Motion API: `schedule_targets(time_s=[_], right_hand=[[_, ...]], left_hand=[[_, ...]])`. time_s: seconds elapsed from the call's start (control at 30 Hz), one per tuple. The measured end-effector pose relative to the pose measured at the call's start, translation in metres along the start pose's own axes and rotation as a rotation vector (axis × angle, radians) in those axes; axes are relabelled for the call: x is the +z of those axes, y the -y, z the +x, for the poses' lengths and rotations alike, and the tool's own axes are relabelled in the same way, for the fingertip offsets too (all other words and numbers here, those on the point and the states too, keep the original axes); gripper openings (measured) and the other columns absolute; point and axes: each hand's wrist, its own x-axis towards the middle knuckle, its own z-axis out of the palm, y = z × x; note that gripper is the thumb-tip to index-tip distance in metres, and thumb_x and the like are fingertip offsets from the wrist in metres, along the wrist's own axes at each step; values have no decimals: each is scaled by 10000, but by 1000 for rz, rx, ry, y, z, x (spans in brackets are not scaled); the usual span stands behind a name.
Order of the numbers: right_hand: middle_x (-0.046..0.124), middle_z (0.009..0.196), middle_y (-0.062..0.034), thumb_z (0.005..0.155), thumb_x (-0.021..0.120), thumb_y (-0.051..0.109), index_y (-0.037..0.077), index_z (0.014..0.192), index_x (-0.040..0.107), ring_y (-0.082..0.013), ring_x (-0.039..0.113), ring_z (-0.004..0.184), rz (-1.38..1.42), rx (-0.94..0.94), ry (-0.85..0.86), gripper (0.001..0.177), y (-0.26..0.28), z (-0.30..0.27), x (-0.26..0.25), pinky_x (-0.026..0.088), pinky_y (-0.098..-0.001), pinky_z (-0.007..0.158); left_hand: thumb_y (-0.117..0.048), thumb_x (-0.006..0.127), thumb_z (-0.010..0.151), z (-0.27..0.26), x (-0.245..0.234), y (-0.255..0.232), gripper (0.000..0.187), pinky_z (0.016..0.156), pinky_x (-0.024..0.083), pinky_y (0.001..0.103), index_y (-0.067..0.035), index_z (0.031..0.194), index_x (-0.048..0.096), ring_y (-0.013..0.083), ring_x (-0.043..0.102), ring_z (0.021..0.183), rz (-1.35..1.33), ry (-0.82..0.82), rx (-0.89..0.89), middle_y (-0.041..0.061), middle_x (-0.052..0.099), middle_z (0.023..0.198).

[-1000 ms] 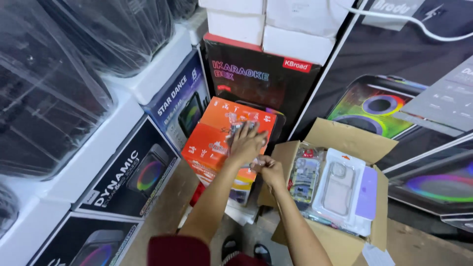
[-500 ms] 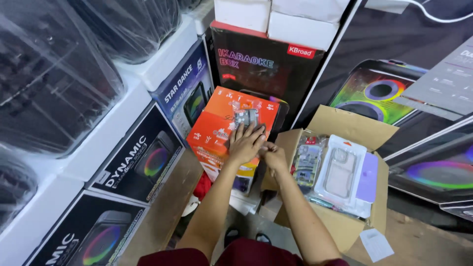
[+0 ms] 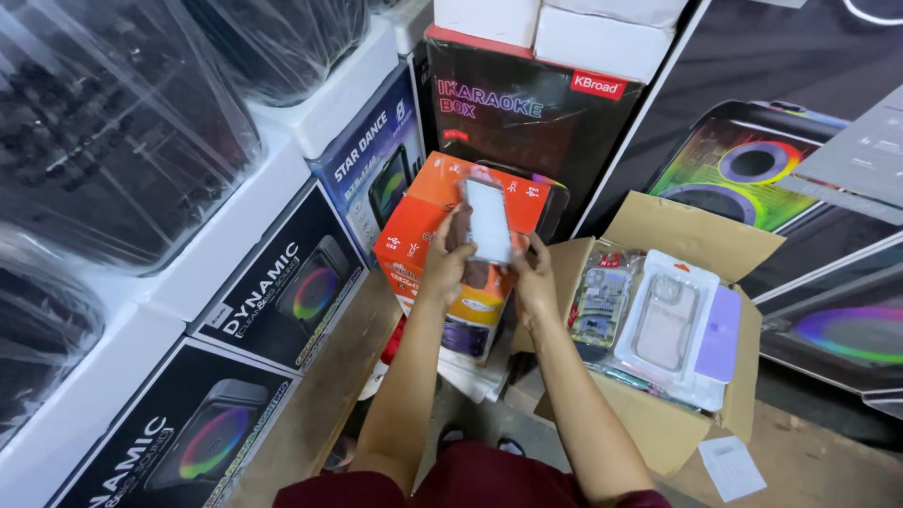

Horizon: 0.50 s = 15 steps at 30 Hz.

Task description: Unpacking and sorting various mobile phone cases and electronic accessories from a cardboard box.

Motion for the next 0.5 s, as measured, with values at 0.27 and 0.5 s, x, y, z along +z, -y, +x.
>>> schedule_targets(time_s=[0.27, 0.5], right_hand=[[551, 917, -93, 724, 906, -28, 0, 1309, 609, -182, 648, 723, -154, -30, -169, 657, -99, 91, -81, 695, -382, 581], [547, 794, -62, 665, 838, -133, -11, 1346, 516, -194, 649, 693, -366, -69, -152, 764, -62, 92, -73, 664, -364, 577]], left_hand=[[-547, 672, 934, 48, -23, 61, 751, 1227, 208, 581, -300, 1587, 396, 405, 267, 1528, 924, 119, 261, 250, 311, 1611], [-483, 292, 1077, 148, 45, 103, 476, 1222, 169, 602, -423, 1517, 463, 377, 165, 1570, 1534, 625, 387, 28, 301, 1685]])
